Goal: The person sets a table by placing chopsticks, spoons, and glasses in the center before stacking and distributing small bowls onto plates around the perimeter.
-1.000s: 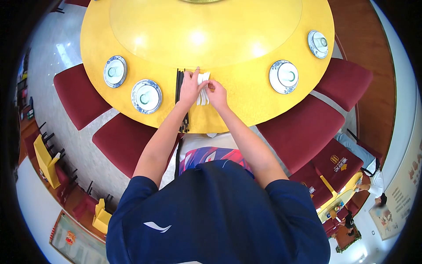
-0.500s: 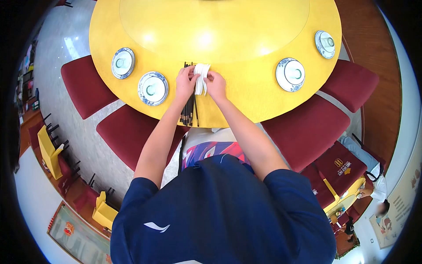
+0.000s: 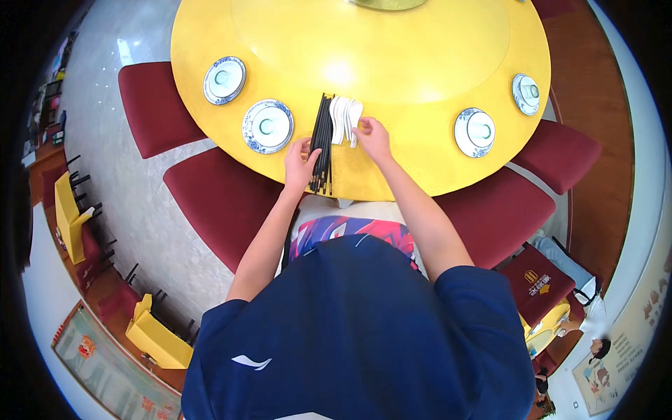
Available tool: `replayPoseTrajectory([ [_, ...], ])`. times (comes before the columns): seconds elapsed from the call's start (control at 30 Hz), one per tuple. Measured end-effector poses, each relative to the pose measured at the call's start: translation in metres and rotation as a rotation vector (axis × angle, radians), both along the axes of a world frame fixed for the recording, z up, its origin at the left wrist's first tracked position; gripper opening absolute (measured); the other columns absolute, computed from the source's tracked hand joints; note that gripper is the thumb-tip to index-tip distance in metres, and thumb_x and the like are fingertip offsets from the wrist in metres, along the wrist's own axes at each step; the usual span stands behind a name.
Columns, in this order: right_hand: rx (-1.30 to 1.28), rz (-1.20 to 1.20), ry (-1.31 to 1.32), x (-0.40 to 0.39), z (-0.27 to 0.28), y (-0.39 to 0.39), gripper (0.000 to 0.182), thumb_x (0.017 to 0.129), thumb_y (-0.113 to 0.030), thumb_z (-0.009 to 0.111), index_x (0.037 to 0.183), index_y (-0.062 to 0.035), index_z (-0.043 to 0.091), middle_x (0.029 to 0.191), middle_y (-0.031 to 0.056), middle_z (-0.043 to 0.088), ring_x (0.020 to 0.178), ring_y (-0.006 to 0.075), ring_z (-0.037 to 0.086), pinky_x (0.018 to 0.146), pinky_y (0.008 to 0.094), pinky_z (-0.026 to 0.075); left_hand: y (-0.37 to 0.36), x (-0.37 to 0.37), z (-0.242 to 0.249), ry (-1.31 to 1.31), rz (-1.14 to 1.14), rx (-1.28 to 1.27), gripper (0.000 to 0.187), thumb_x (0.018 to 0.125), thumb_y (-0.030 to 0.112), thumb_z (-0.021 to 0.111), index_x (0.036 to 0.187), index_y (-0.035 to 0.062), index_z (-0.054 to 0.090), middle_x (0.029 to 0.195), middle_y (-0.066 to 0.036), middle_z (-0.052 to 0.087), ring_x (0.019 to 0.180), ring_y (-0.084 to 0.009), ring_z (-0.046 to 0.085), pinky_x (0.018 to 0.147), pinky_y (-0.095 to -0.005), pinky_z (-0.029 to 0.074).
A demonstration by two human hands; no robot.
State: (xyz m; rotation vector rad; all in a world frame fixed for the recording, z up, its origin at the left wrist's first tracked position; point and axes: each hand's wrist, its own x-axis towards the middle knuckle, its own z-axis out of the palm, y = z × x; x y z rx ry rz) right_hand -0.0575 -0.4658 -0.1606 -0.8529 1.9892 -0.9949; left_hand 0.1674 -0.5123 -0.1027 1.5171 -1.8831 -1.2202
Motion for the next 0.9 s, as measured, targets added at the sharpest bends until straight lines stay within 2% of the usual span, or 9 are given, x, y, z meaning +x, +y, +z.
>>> replayPoseTrajectory([
  [0.13,0.120,0.058,0.059,-0.019,0.007,0.065,0.045,0.080,-0.025,0.076,0.116,-0.0015,0.062,0.096,0.0098,0.067,0.086,0.0175,0.064,0.080,0.0307,0.052,0.023,0.024,-0.006,-0.172,-0.060,0.015,0.053,0.078,0.022,0.078,0.121,-0.0002,0.054,0.100,-0.017,0.056,0.092,-0.0317,0.057,0.081,-0.0408,0.049],
  [0.2,0.193,0.032,0.041,-0.014,0.005,0.078,0.046,0.082,-0.024,0.076,0.119,-0.0026,0.061,0.093,0.0073,0.066,0.085,0.0152,0.062,0.078,0.0290,0.052,0.032,0.026,-0.009,-0.244,-0.082,-0.102,0.070,0.075,0.029,0.080,0.128,-0.0024,0.046,0.107,-0.021,0.052,0.101,-0.0374,0.053,0.088,-0.0449,0.046],
  [0.23,0.221,0.004,0.019,-0.010,0.005,0.083,0.048,0.082,-0.024,0.076,0.122,-0.0034,0.059,0.094,0.0072,0.065,0.083,0.0144,0.062,0.077,0.0283,0.052,0.031,0.025,-0.012,-0.264,-0.121,-0.093,0.083,0.071,0.032,0.082,0.132,-0.0037,0.039,0.112,-0.022,0.049,0.105,-0.0389,0.050,0.090,-0.0441,0.045],
  [0.3,0.254,-0.033,0.007,-0.002,0.008,0.083,0.051,0.082,-0.024,0.076,0.125,-0.0043,0.057,0.094,0.0072,0.064,0.082,0.0135,0.062,0.075,0.0275,0.052,0.029,0.020,-0.014,-0.311,-0.171,-0.135,0.085,0.070,0.033,0.083,0.133,-0.0026,0.039,0.111,-0.021,0.049,0.104,-0.0379,0.050,0.088,-0.0438,0.046],
  [0.37,0.163,-0.055,-0.001,0.022,0.018,0.066,0.057,0.082,-0.023,0.076,0.131,-0.0056,0.053,0.100,0.0085,0.062,0.081,0.0133,0.061,0.073,0.0278,0.052,0.029,0.014,-0.008,-0.417,-0.243,-0.176,0.091,0.066,0.035,0.084,0.135,0.0004,0.037,0.107,-0.017,0.048,0.101,-0.0342,0.051,0.082,-0.0430,0.049],
  [0.5,0.119,-0.031,0.053,0.049,0.004,0.037,0.061,0.081,-0.022,0.076,0.135,-0.0070,0.051,0.104,0.0104,0.061,0.081,0.0143,0.062,0.072,0.0280,0.052,0.025,0.009,-0.016,-0.425,-0.211,-0.148,0.085,0.067,0.030,0.083,0.134,0.0022,0.039,0.107,-0.016,0.047,0.100,-0.0333,0.052,0.078,-0.0427,0.051],
  [0.6,0.161,0.033,0.214,0.056,0.002,0.018,0.063,0.080,-0.019,0.076,0.135,-0.0073,0.050,0.101,0.0116,0.062,0.080,0.0177,0.064,0.073,0.0311,0.053,0.019,0.011,-0.025,-0.374,-0.173,-0.185,0.081,0.069,0.029,0.082,0.133,0.0030,0.040,0.108,-0.015,0.047,0.101,-0.0337,0.052,0.078,-0.0422,0.052],
  [0.77,0.283,0.004,0.436,0.055,0.003,-0.004,0.049,0.078,-0.013,0.073,0.124,-0.0032,0.058,0.087,0.0129,0.066,0.077,0.0243,0.066,0.076,0.0367,0.053,0.015,0.011,-0.025,-0.407,-0.187,-0.177,0.081,0.072,0.027,0.080,0.137,0.0031,0.038,0.111,-0.015,0.048,0.103,-0.0317,0.053,0.078,-0.0387,0.054],
  [0.9,0.291,0.022,0.489,0.054,0.001,-0.007,0.042,0.079,-0.012,0.072,0.118,-0.0022,0.060,0.083,0.0128,0.067,0.078,0.0245,0.066,0.076,0.0360,0.053,0.015,0.016,-0.023,-0.437,-0.234,-0.170,0.083,0.075,0.025,0.077,0.143,0.0041,0.034,0.113,-0.014,0.048,0.106,-0.0296,0.053,0.081,-0.0354,0.054],
])
